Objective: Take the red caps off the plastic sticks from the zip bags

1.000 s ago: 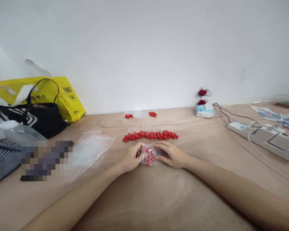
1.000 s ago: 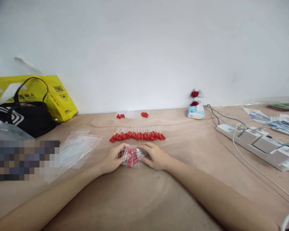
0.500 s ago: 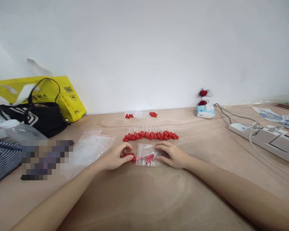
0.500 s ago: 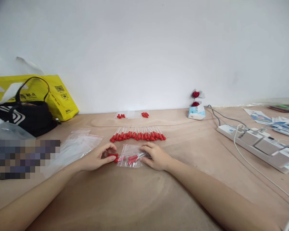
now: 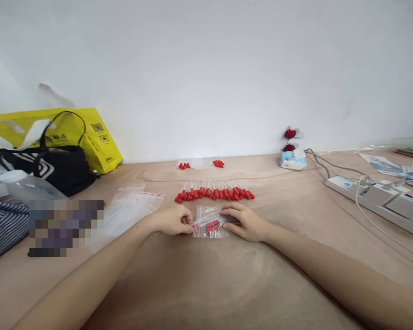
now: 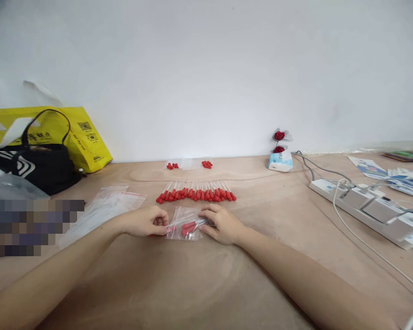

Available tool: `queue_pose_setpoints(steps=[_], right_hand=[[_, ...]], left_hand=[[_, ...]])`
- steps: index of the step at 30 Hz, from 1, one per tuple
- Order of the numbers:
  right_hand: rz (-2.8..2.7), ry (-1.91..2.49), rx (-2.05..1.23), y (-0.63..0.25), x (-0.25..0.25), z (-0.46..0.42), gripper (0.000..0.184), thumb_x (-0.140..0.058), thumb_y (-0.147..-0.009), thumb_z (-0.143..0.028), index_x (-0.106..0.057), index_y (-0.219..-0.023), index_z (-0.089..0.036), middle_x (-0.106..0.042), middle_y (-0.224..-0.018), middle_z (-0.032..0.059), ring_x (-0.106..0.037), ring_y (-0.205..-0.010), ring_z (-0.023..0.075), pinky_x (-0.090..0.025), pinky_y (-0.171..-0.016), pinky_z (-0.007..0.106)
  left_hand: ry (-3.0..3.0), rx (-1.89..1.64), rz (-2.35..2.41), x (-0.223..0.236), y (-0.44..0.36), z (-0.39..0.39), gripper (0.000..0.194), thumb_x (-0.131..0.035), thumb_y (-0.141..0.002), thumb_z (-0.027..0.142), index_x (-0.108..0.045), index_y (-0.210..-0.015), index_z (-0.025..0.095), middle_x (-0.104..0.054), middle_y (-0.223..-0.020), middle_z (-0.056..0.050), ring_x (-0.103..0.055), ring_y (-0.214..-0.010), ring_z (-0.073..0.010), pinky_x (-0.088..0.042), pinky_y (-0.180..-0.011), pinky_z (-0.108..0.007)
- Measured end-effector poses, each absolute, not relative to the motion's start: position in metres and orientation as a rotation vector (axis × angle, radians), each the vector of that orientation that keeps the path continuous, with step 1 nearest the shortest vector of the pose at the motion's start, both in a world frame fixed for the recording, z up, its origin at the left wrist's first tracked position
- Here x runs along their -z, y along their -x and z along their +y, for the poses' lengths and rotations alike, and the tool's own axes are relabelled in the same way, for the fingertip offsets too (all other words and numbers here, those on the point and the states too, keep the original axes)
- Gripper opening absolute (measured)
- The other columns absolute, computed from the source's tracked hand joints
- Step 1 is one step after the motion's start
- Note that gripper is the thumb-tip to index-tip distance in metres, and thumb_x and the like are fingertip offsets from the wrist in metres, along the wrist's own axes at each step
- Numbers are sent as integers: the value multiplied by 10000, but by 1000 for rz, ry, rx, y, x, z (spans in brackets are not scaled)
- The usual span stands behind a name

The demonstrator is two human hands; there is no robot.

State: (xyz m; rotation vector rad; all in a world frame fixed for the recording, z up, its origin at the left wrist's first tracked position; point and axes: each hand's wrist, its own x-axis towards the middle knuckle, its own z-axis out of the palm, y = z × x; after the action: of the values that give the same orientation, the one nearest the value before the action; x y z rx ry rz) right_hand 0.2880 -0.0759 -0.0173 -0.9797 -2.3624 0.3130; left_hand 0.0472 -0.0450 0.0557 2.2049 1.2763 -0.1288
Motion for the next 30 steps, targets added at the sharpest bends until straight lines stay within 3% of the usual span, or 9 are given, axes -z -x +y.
queue_pose_setpoints(steps=[6, 14, 20, 26, 30], right_hand=[[-2374, 991, -301, -288, 18, -75, 347, -506, -808, -340, -528, -1101, -155, -539, -1095, 110, -498, -1019, 197, -421, -875, 356], [-2371, 1000, -274, -288, 20, -74, 346, -509, -804, -360, -538, -1090, -167, -549, -1083, 110, -502, -1008, 204, -420, -865, 372], [-2371, 983, -270, -288, 20, -74, 331, -498, -811, -353, -537, -1088, -177, -551, -1078, 106, -505, -1008, 200, -421, -862, 367], [-2385, 994, -265, -288, 19, -75, 333, -500, -808, -349, -533, -1087, -169, -541, -1102, 108, -505, -1006, 204, -420, -857, 373], [-2385, 992, -259, -288, 19, -74, 330, -501, -808, -347, -535, -1085, -171, -547, -1091, 106, -509, -999, 203, -421, -853, 370]], left_hand=[[-2259, 129, 1355, -64, -7, -45, 226, -475, -681, 380, -587, -627, 192, -543, -578, 14, -457, -537, -124, -314, -496, -204], [-1870, -413, 1499, -61, 22, -36, 341, -497, -660, 488, -470, -546, 167, -444, -508, 28, -428, -508, -102, -380, -525, -224], [-1745, -504, 1650, -63, -29, 7, 289, -564, -604, 381, -441, -461, 162, -440, -440, 38, -483, -486, -98, -449, -566, -240], [-1941, -427, 1865, -50, -56, 37, 277, -524, -612, 237, -474, -349, 164, -475, -333, 0, -491, -413, -142, -373, -481, -244], [-2044, -430, 1968, -48, -55, 39, 261, -501, -639, 261, -533, -396, 172, -513, -357, -6, -518, -450, -157, -363, -494, -241]])
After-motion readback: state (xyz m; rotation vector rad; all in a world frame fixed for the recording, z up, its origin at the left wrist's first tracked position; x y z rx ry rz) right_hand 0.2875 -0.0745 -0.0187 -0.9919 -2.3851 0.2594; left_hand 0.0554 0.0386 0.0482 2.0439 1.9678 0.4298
